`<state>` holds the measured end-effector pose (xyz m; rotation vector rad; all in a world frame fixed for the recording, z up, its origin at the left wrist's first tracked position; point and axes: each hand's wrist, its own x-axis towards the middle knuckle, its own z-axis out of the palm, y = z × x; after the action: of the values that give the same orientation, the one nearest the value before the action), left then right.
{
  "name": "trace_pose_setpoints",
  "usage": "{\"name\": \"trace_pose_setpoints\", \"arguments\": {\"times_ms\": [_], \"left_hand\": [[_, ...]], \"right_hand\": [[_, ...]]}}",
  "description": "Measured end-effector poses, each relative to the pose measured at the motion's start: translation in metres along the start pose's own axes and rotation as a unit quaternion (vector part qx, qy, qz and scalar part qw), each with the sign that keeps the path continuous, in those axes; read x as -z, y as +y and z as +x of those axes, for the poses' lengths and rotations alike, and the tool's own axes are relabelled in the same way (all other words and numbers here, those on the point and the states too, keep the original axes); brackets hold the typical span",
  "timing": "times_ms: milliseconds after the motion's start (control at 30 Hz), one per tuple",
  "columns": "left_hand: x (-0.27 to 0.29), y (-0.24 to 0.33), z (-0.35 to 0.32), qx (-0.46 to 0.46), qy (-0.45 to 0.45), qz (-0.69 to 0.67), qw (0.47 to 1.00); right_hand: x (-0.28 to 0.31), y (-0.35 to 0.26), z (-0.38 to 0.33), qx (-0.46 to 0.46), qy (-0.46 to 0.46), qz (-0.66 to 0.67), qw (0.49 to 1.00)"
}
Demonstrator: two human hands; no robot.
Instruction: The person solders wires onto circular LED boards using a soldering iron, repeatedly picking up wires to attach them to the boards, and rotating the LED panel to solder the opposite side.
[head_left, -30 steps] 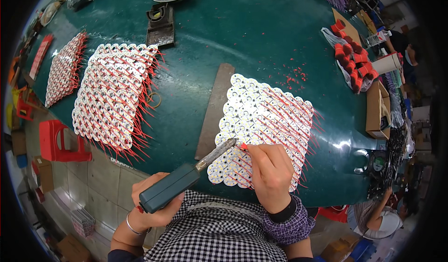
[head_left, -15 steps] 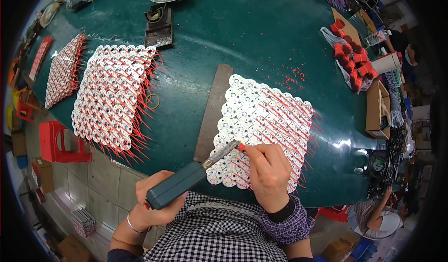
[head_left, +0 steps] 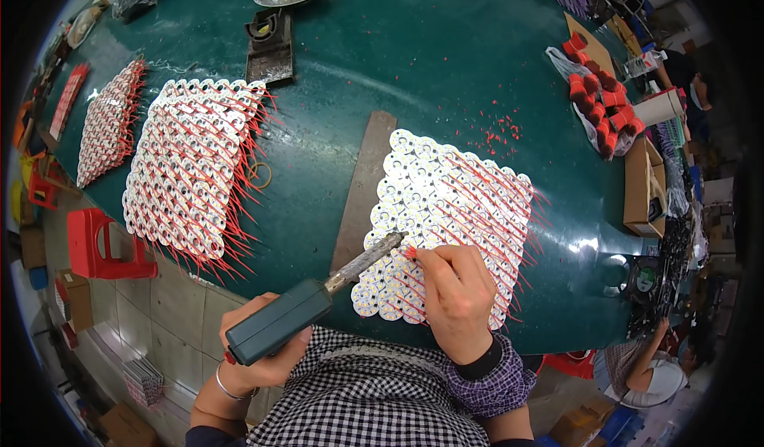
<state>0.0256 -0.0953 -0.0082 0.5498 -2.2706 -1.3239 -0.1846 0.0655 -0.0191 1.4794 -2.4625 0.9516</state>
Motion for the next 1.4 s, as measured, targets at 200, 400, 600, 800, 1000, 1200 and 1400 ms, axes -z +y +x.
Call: {"name": "trace_pose_setpoints", "arguments": {"times_ms": [200, 400, 600, 800, 1000, 1200, 1400], "left_hand": [[0.0, -0.006, -0.003, 0.042, 0.007, -0.017, 0.999], [-0.002, -0.013, -0.004, 0.05, 0.002, -0.025, 0.998], [-0.002, -0.005, 0.01, 0.025, 0.002, 0.002, 1.0], [-0.001, 0.002, 0.019, 0.035, -0.022, 0.02, 0.999], [-0.003, 0.004, 0.022, 0.041, -0.023, 0.005, 0.999], [-0.002, 0.005, 0.022, 0.072, -0.028, -0.001, 0.997], [-0.001, 0.002, 0.019, 0.023, -0.005, 0.007, 1.0]], "right_hand": [[0.014, -0.008, 0.006, 0.001, 0.02, 0.025, 0.999], [0.012, -0.003, 0.019, 0.012, 0.016, 0.021, 1.0], [-0.001, 0.004, 0.021, 0.0, 0.003, 0.025, 1.0], [-0.007, 0.009, 0.018, 0.006, -0.007, 0.017, 1.0], [-0.009, 0.009, 0.018, 0.012, -0.007, 0.01, 1.0], [-0.009, 0.009, 0.019, 0.015, -0.003, 0.004, 1.0], [-0.008, 0.009, 0.018, 0.014, 0.0, -0.001, 1.0]]}}
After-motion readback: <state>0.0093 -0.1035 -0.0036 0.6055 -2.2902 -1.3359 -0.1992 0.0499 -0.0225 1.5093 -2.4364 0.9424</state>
